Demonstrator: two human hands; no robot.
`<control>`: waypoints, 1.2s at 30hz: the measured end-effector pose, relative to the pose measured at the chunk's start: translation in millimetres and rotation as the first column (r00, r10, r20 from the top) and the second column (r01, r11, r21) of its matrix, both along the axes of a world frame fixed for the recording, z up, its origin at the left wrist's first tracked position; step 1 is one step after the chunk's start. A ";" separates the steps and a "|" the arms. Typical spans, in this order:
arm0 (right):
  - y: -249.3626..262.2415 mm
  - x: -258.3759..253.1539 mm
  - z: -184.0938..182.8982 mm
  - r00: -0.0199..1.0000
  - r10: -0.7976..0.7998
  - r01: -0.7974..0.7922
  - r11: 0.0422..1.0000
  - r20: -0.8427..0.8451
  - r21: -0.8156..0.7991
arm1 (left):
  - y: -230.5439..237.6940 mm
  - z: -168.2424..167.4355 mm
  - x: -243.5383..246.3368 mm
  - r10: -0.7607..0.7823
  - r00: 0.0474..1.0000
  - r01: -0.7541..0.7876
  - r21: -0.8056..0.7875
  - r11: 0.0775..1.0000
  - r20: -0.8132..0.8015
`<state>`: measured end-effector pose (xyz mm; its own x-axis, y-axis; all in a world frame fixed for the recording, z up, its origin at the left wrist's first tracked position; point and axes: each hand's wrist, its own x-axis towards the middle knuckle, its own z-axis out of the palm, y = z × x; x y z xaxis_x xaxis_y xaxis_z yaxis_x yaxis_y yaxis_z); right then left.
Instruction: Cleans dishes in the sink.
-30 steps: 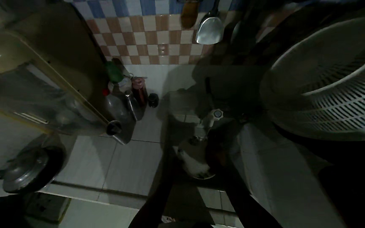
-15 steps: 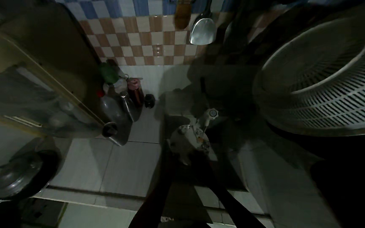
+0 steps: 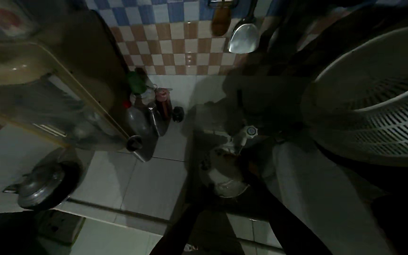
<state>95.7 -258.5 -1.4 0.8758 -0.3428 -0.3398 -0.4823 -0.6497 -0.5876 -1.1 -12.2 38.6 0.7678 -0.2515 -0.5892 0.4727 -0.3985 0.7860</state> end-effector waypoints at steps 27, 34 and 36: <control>58.1 -96.4 2.7 0.932 -0.336 0.274 0.900 0.139 0.337 | -15.4 -1.8 10.6 0.258 0.960 -0.268 0.091 0.959 0.104; 42.9 -65.7 29.0 0.916 -0.394 0.377 0.910 0.074 0.173 | -19.8 -16.2 2.3 0.153 0.978 -0.176 -0.166 0.970 -0.144; 31.6 -57.8 36.7 0.958 -0.277 0.266 0.955 0.078 0.131 | 2.7 -3.7 8.5 0.044 0.996 -0.041 -0.033 0.999 0.074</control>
<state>37.8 -226.9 35.3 0.7852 -0.5348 -0.3122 -0.5693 -0.4252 -0.7036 7.5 -9.4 35.0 0.8196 -0.2354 -0.5224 0.4285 -0.3535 0.8315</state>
